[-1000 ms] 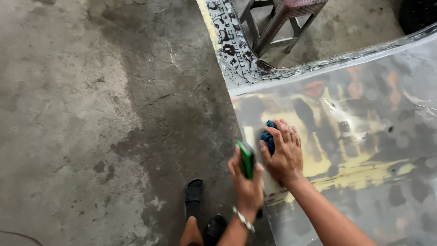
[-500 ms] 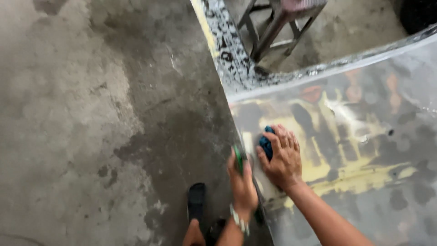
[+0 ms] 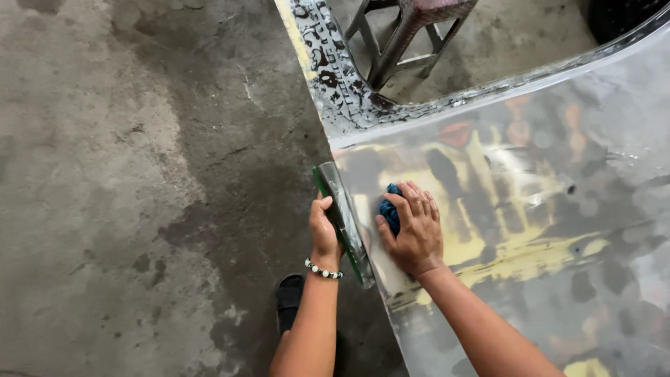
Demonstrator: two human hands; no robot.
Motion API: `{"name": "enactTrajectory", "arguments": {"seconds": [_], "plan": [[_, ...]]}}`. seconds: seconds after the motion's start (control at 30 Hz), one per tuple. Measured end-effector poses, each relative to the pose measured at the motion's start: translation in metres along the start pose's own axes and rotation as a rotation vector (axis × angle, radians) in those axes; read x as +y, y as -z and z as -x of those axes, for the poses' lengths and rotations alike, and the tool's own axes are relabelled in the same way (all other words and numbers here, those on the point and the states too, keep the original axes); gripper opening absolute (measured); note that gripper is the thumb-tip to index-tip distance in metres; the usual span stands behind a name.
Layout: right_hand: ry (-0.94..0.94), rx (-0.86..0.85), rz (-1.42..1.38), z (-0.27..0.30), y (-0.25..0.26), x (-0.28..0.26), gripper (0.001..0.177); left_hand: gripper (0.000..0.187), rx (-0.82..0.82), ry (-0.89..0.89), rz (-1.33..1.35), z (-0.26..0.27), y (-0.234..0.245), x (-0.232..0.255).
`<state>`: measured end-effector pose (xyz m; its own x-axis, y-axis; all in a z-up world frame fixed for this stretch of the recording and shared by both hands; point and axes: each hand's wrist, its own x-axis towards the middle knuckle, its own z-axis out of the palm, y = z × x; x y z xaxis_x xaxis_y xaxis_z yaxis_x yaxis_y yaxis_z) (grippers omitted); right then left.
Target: The person sands a large, flat metallic surface using a green sanding block held in the right hand. They frequently wipe the surface with a blue cloth held in the left hand to remove dust and debris. The person moves around the surface, sanding different sections and wiping them clean.
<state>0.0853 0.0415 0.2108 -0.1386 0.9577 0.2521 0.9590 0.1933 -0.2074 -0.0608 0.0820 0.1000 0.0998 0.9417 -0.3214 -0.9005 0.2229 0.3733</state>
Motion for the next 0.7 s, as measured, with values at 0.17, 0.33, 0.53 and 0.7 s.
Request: {"name": "enactTrajectory", "arguments": {"seconds": [0.17,0.33,0.53,0.7], "plan": [[-0.002,-0.007,-0.02,-0.001,0.001,-0.003,0.043,0.041,0.001,0.15,-0.108,0.036,-0.015,0.025],[-0.012,-0.01,-0.01,-0.001,0.001,-0.002,0.043,0.047,-0.143,0.188,-0.068,0.065,0.018,-0.011],[-0.016,0.002,-0.017,0.002,-0.001,-0.002,0.043,0.044,0.005,0.099,-0.296,0.1,-0.002,-0.016],[-0.026,-0.004,-0.016,0.003,0.002,-0.006,0.042,0.052,0.066,-0.012,-0.485,0.112,-0.016,-0.024]]}}
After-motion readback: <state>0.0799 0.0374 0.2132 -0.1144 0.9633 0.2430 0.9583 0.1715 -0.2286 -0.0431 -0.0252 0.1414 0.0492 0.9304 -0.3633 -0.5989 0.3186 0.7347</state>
